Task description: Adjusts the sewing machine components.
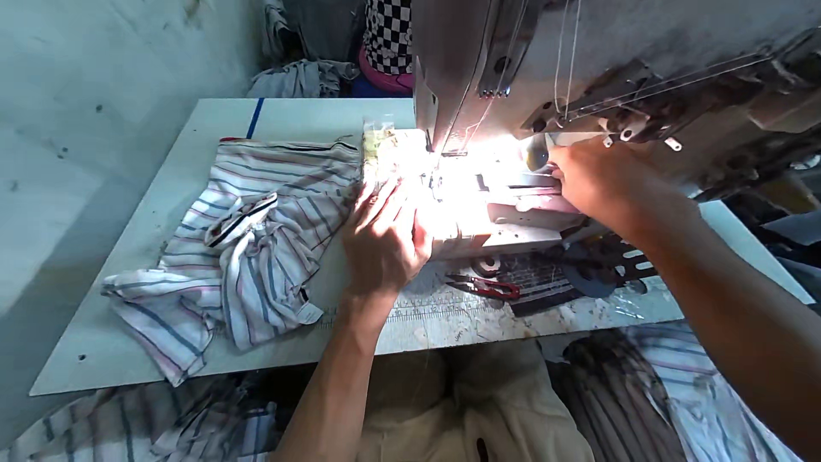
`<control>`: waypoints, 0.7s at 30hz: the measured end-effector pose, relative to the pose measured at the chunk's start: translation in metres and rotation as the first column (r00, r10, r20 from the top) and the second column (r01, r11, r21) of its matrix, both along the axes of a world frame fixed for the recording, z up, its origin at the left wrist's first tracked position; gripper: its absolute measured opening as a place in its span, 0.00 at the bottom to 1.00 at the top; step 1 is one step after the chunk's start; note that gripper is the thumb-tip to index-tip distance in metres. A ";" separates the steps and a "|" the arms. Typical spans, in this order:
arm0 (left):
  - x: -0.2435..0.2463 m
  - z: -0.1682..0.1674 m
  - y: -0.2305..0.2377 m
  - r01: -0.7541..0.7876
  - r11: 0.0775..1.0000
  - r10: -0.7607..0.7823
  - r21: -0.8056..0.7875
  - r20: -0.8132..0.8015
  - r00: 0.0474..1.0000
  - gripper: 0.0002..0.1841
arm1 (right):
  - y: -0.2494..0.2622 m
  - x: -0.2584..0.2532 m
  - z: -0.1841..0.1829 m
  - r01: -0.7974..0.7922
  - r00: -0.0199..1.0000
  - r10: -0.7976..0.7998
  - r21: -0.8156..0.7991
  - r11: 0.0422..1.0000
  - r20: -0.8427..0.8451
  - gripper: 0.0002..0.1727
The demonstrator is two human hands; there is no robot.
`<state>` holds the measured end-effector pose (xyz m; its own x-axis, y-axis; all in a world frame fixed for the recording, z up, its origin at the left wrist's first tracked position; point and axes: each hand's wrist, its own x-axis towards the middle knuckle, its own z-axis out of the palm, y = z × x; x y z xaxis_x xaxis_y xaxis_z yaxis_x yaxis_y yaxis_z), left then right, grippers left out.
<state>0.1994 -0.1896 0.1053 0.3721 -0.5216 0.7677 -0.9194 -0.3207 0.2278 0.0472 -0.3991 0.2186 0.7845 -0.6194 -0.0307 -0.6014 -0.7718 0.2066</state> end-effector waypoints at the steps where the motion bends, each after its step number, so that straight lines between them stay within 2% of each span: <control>1: 0.000 0.000 0.000 -0.001 1.000 0.001 -0.006 0.002 1.000 0.23 | 0.002 0.002 0.002 -0.003 1.000 0.003 -0.013 1.000 -0.002 0.06; 7: 0.000 0.000 -0.001 -0.002 1.000 0.003 -0.028 0.009 1.000 0.22 | 0.000 -0.007 -0.006 -0.118 0.985 0.117 -0.006 0.993 0.127 0.02; 15: 0.000 -0.002 -0.001 -0.014 0.999 0.014 -0.033 0.011 1.000 0.23 | -0.004 -0.010 -0.003 -0.122 0.990 0.121 -0.001 0.993 0.074 0.04; 21: -0.001 0.000 0.001 -0.013 1.000 0.013 -0.011 0.006 1.000 0.22 | -0.007 0.018 0.007 0.073 0.994 -0.070 0.042 0.996 -0.078 0.26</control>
